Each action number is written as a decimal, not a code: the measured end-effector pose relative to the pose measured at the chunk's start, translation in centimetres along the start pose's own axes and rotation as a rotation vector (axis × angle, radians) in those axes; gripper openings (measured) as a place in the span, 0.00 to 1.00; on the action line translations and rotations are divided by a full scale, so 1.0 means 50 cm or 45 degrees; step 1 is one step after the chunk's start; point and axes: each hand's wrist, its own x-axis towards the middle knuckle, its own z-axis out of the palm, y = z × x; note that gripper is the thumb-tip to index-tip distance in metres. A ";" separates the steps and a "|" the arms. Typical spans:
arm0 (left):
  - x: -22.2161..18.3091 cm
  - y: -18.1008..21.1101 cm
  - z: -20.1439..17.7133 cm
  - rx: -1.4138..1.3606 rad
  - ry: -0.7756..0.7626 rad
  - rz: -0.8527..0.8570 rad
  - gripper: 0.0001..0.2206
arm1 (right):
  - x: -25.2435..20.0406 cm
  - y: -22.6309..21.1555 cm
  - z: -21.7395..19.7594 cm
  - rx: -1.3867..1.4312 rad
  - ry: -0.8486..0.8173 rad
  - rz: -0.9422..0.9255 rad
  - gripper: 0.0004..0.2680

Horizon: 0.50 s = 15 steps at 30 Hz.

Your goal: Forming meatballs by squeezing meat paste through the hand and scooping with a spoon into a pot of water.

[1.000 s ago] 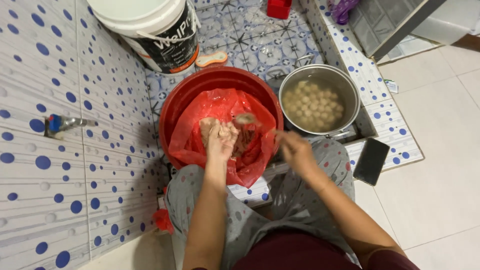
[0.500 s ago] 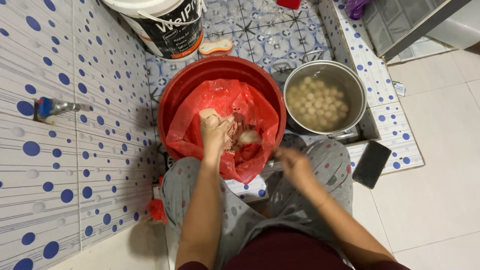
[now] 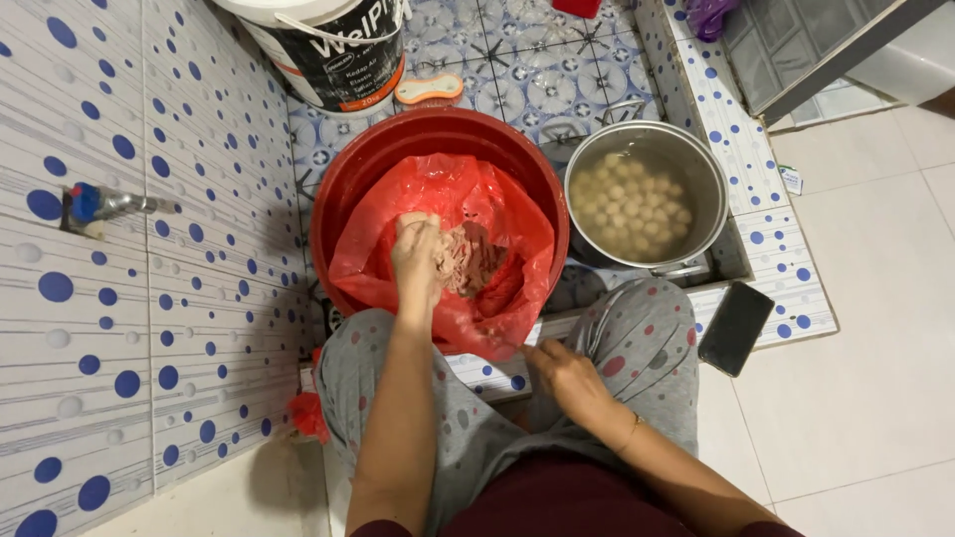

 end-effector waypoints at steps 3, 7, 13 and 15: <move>-0.007 -0.011 0.003 0.027 -0.063 -0.065 0.09 | 0.008 -0.009 -0.009 0.264 0.049 0.168 0.11; 0.002 -0.016 0.003 0.062 -0.052 -0.063 0.07 | 0.019 -0.040 -0.052 0.372 0.076 0.151 0.11; 0.026 -0.078 -0.011 0.154 0.012 0.097 0.12 | -0.006 -0.039 -0.057 0.207 0.001 -0.039 0.12; 0.038 -0.108 -0.025 0.311 0.006 0.263 0.13 | -0.021 -0.028 -0.048 0.033 -0.038 -0.103 0.12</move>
